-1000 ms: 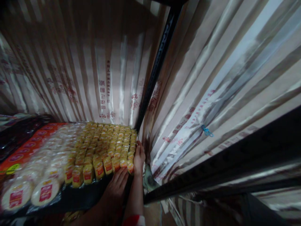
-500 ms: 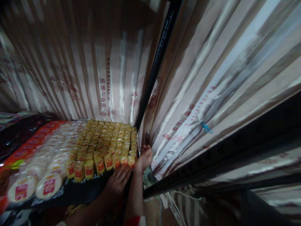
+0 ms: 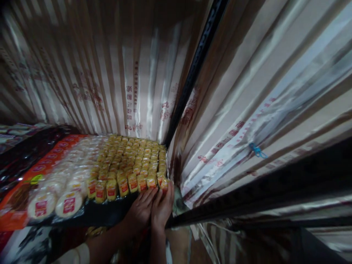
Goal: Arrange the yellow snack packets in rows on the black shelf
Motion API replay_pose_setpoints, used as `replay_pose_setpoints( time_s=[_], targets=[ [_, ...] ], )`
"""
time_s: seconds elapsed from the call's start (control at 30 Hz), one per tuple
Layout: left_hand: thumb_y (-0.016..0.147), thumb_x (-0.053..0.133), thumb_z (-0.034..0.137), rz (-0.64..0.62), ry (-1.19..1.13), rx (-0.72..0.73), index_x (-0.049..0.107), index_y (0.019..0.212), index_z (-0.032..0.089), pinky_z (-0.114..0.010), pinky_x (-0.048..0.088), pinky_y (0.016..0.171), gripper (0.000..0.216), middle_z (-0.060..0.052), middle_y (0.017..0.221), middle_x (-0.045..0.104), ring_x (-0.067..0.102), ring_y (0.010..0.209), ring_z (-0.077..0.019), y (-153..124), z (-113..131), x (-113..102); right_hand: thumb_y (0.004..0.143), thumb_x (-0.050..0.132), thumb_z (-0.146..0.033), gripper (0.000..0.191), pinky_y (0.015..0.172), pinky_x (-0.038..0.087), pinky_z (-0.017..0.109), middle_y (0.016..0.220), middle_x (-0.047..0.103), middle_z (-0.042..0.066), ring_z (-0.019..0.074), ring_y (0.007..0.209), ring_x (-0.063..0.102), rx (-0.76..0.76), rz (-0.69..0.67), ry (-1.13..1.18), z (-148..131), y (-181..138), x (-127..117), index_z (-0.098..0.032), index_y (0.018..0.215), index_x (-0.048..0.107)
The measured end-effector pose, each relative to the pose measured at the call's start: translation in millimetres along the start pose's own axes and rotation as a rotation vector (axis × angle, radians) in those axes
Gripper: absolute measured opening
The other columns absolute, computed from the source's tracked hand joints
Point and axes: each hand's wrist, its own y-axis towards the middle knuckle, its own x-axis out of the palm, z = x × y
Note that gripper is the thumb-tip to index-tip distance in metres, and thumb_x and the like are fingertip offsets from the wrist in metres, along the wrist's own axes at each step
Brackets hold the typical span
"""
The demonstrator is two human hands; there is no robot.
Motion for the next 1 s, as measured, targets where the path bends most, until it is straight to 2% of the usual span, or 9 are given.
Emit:
replay_pose_setpoints(
  time_s=[0.07, 0.2, 0.33, 0.5, 0.7, 0.83, 1.0],
  targets=[
    [0.095, 0.025, 0.029, -0.009, -0.008, -0.009, 0.032, 0.138, 0.016, -0.031, 0.030, 0.102, 0.045, -0.007, 0.141, 0.039, 0.037, 0.128, -0.0182, -0.1, 0.4, 0.8, 0.088, 0.036, -0.044, 0.053, 0.103, 0.030, 0.046, 0.131, 0.044, 0.020, 0.0268, 0.125, 0.038, -0.017, -0.031, 0.005, 2.7, -4.7, 1.8, -0.008, 0.126, 0.044],
    [0.095, 0.028, 0.029, -0.032, 0.000, -0.012, 0.033, 0.138, 0.014, -0.030, 0.031, 0.102, 0.046, -0.007, 0.139, 0.041, 0.038, 0.128, -0.0186, 0.3, 0.4, 1.1, 0.087, 0.038, -0.044, 0.054, 0.102, 0.033, 0.044, 0.129, 0.048, 0.018, 0.0262, 0.122, 0.042, 0.088, -0.036, 0.050, 5.9, -2.8, 6.5, -0.009, 0.127, 0.044],
    [0.095, 0.028, 0.029, -0.003, 0.009, -0.029, 0.036, 0.137, 0.015, -0.030, 0.033, 0.102, 0.045, -0.007, 0.137, 0.045, 0.040, 0.126, -0.0188, 0.1, 0.1, 4.1, 0.086, 0.038, -0.044, 0.054, 0.099, 0.037, 0.042, 0.124, 0.052, 0.018, 0.0259, 0.117, 0.047, 0.154, -0.066, 0.094, 5.7, -0.2, 10.4, -0.009, 0.126, 0.046],
    [0.094, 0.029, 0.025, 0.011, 0.000, -0.018, 0.037, 0.136, 0.013, -0.031, 0.035, 0.103, 0.044, -0.008, 0.136, 0.045, 0.041, 0.126, -0.0194, -2.8, -0.7, 7.6, 0.088, 0.031, -0.044, 0.054, 0.102, 0.033, 0.044, 0.128, 0.051, 0.017, 0.0264, 0.122, 0.044, 0.126, -0.102, 0.062, 3.9, -0.3, 12.1, -0.010, 0.128, 0.046],
    [0.093, 0.023, 0.015, 0.036, 0.049, -0.020, 0.023, 0.140, 0.003, -0.033, 0.034, 0.105, 0.049, -0.014, 0.141, 0.037, 0.034, 0.130, -0.0213, 1.9, 0.8, -4.7, 0.088, 0.029, -0.045, 0.058, 0.105, 0.030, 0.044, 0.132, 0.047, 0.018, 0.0254, 0.125, 0.040, 0.156, -0.173, 0.078, 5.6, 1.5, 14.7, -0.009, 0.132, 0.041],
    [0.091, 0.023, 0.012, 0.013, 0.014, -0.044, 0.018, 0.142, 0.008, -0.032, 0.035, 0.105, 0.051, -0.010, 0.144, 0.034, 0.031, 0.132, -0.0195, 8.0, 1.5, -10.7, 0.089, 0.029, -0.040, 0.055, 0.106, 0.030, 0.042, 0.133, 0.046, 0.015, 0.0226, 0.124, 0.041, 0.104, -0.216, 0.124, 7.4, 0.4, 15.3, -0.011, 0.134, 0.039],
    [0.088, 0.024, 0.008, 0.041, -0.114, -0.051, 0.023, 0.141, 0.012, -0.030, 0.039, 0.101, 0.053, -0.008, 0.137, 0.044, 0.038, 0.128, -0.0164, 6.2, -1.5, -14.5, 0.089, 0.028, -0.039, 0.055, 0.106, 0.027, 0.046, 0.136, 0.042, 0.016, 0.0247, 0.128, 0.035, 0.044, -0.165, 0.067, 11.6, -1.9, 18.4, -0.010, 0.136, 0.035]
  ],
)
